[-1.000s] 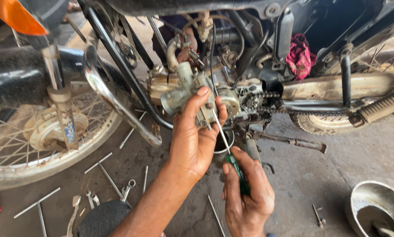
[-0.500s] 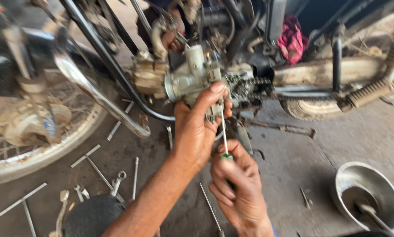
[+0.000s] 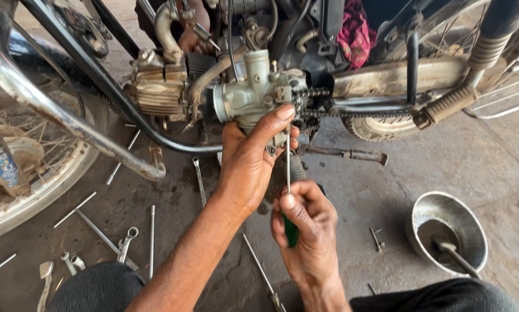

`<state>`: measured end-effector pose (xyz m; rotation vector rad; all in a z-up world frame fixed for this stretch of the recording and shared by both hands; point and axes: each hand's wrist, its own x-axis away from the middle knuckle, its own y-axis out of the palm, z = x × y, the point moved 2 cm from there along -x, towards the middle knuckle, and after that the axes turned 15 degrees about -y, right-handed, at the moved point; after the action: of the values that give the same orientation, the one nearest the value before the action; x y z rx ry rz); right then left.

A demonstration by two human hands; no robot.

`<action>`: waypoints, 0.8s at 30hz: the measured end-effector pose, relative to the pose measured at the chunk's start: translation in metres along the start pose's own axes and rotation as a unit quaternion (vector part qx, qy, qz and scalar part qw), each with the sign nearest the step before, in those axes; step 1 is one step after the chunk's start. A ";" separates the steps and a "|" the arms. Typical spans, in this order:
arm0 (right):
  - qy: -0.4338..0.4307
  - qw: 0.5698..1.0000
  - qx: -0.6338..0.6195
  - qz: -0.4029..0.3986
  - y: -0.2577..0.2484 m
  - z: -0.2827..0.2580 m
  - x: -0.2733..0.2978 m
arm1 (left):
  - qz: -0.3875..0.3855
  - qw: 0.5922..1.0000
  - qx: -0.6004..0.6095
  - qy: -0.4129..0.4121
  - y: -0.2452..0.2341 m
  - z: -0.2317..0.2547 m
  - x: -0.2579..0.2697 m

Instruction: The person repairs a motorcycle carburetor assembly, using a screwdriver to adjust internal components and then fitting it back onto the engine block by hand.

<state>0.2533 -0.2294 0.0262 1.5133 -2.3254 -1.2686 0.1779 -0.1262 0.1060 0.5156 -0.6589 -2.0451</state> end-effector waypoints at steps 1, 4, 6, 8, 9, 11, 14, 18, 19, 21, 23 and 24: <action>0.000 1.000 0.019 0.018 -0.002 0.002 -0.001 | 0.007 1.000 0.000 -0.001 -0.001 0.001 -0.002; 0.045 0.998 -0.029 0.028 -0.006 0.005 -0.007 | 0.014 1.000 0.000 -0.003 -0.004 0.003 -0.005; 0.138 0.970 -0.199 -0.021 -0.008 0.002 -0.008 | 0.013 1.000 -0.002 -0.002 -0.007 0.002 -0.004; 0.151 0.952 -0.265 -0.031 -0.005 0.005 -0.008 | 0.001 1.000 -0.007 -0.001 -0.006 -0.001 -0.006; 0.160 0.941 -0.297 -0.034 -0.004 0.006 -0.006 | 0.000 1.000 -0.002 -0.003 -0.006 -0.002 -0.007; 0.076 0.988 -0.131 -0.022 -0.007 0.007 -0.005 | -0.005 1.000 0.009 -0.009 -0.005 -0.006 -0.008; -0.106 0.983 0.148 -0.011 -0.006 0.009 -0.001 | 0.011 1.000 0.016 -0.011 -0.004 -0.007 -0.007; -0.015 0.998 0.062 0.003 -0.013 0.011 0.000 | 0.005 1.000 -0.001 0.003 -0.001 -0.006 -0.007; 0.054 0.995 -0.083 -0.025 -0.014 0.011 -0.001 | 0.006 1.000 -0.004 0.004 -0.001 -0.006 -0.006; 0.184 0.910 -0.364 -0.079 -0.011 0.008 -0.004 | -0.003 1.000 -0.006 -0.002 0.000 -0.007 -0.004; 0.164 0.932 -0.319 -0.061 -0.010 0.004 -0.002 | -0.020 1.000 -0.006 -0.016 0.002 -0.010 -0.002; 0.155 0.941 -0.296 -0.052 -0.009 0.003 0.000 | -0.024 1.000 0.006 -0.013 0.002 -0.010 -0.002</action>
<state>0.2582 -0.2286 0.0185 1.4886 -1.5003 -1.4494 0.1857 -0.1281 0.0997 0.5160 -0.6802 -2.0975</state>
